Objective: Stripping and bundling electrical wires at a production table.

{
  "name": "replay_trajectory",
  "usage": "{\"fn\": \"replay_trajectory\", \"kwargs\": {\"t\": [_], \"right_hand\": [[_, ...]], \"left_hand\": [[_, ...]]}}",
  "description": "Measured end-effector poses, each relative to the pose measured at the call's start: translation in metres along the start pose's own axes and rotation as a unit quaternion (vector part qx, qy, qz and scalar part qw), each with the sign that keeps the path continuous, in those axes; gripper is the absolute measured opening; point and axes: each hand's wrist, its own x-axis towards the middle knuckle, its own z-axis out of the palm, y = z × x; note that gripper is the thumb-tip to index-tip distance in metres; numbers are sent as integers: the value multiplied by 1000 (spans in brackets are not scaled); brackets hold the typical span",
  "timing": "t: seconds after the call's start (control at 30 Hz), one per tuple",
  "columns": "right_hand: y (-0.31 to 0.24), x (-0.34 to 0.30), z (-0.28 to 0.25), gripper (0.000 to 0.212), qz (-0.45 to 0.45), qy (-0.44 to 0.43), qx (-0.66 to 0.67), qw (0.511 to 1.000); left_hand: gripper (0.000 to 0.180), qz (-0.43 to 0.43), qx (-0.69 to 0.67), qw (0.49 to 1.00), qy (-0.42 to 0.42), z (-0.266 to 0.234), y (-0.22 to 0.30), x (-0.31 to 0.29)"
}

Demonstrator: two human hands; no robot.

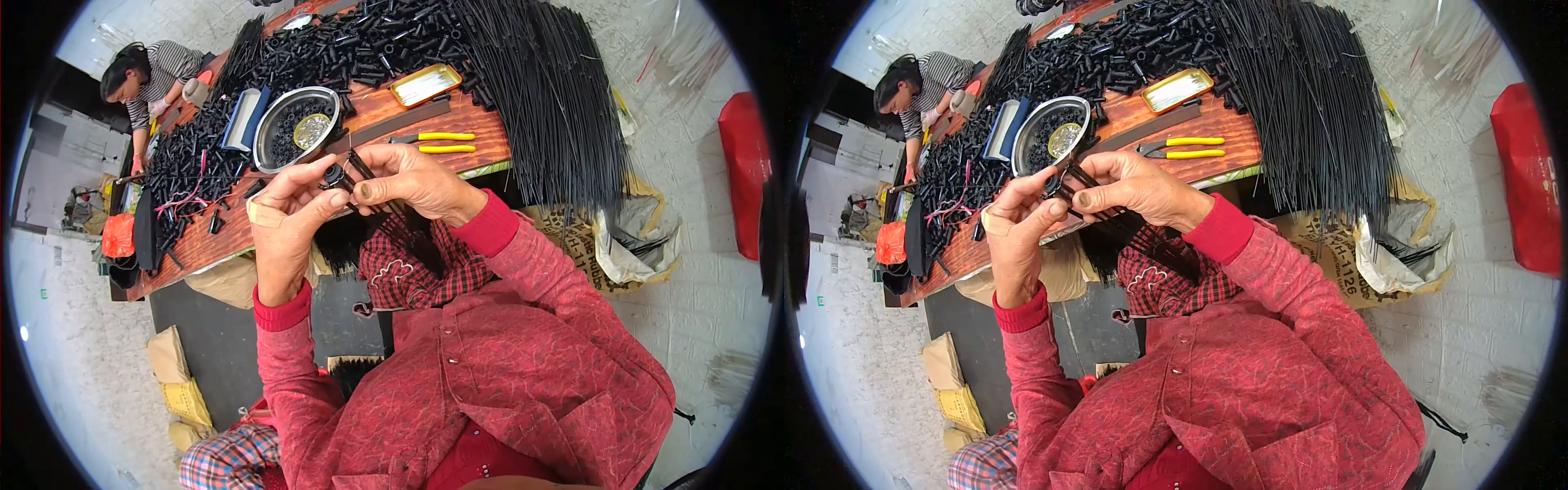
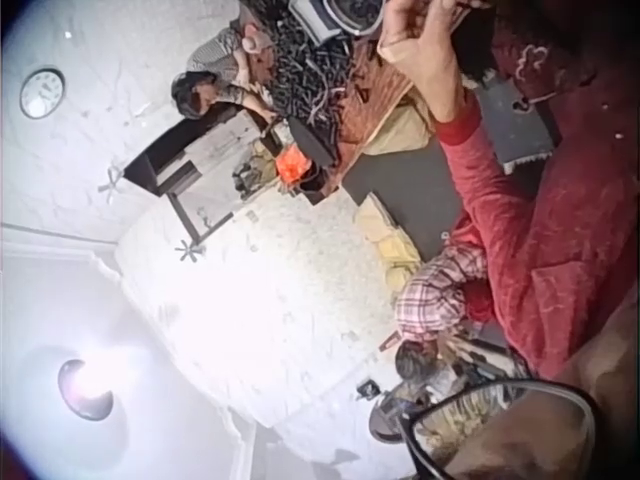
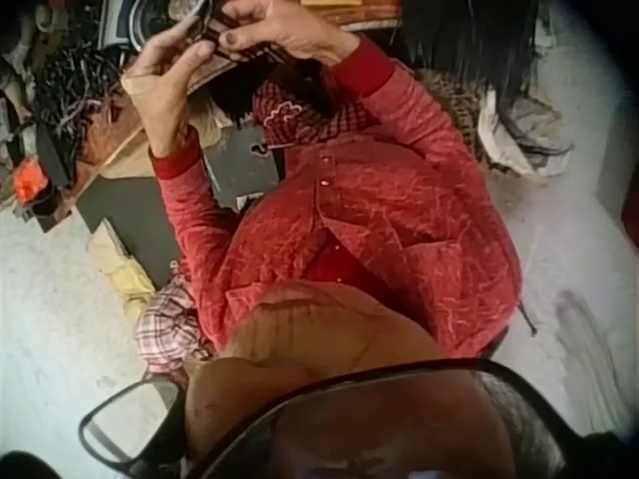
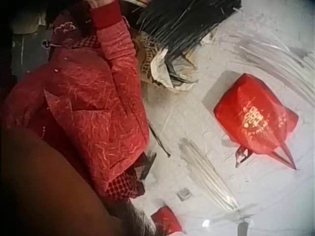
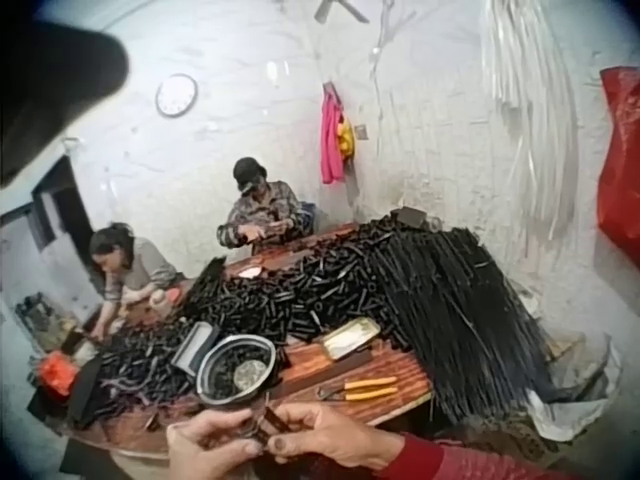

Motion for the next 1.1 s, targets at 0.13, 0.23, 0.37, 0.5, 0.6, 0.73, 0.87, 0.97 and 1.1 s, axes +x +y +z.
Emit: {"fn": "replay_trajectory", "kwargs": {"t": [0.13,0.23,0.37,0.5,0.6,0.73,0.87,0.97,1.1], "right_hand": [[-2,1,-2,30,-1,18,28,999],[-2,4,2,19,-17,38,45,998],[-4,4,-1,18,-3,31,48,998],[0,6,-7,31,13,31,36,999],[0,8,-4,30,8,25,18,1000],[-2,8,6,20,7,44,22,999],[4,8,0,35,1,17,5,1000],[2,8,2,40,-5,8,-6,1000],[1,8,3,44,-4,5,-6,1000]], "left_hand": [[40,-5,-66,996,-53,-5,-3,5],[36,-11,-96,994,-48,-7,-4,7],[35,-52,-107,991,-66,-19,-6,14],[33,-52,-90,992,-67,-20,-3,16],[30,-64,-121,988,-65,-23,-6,19],[23,-77,-132,987,-51,-22,-7,21],[21,-74,-175,981,-41,-20,-14,23],[22,-88,-254,962,-36,-22,-22,26],[25,-100,-296,949,-34,-25,-31,26]]}}
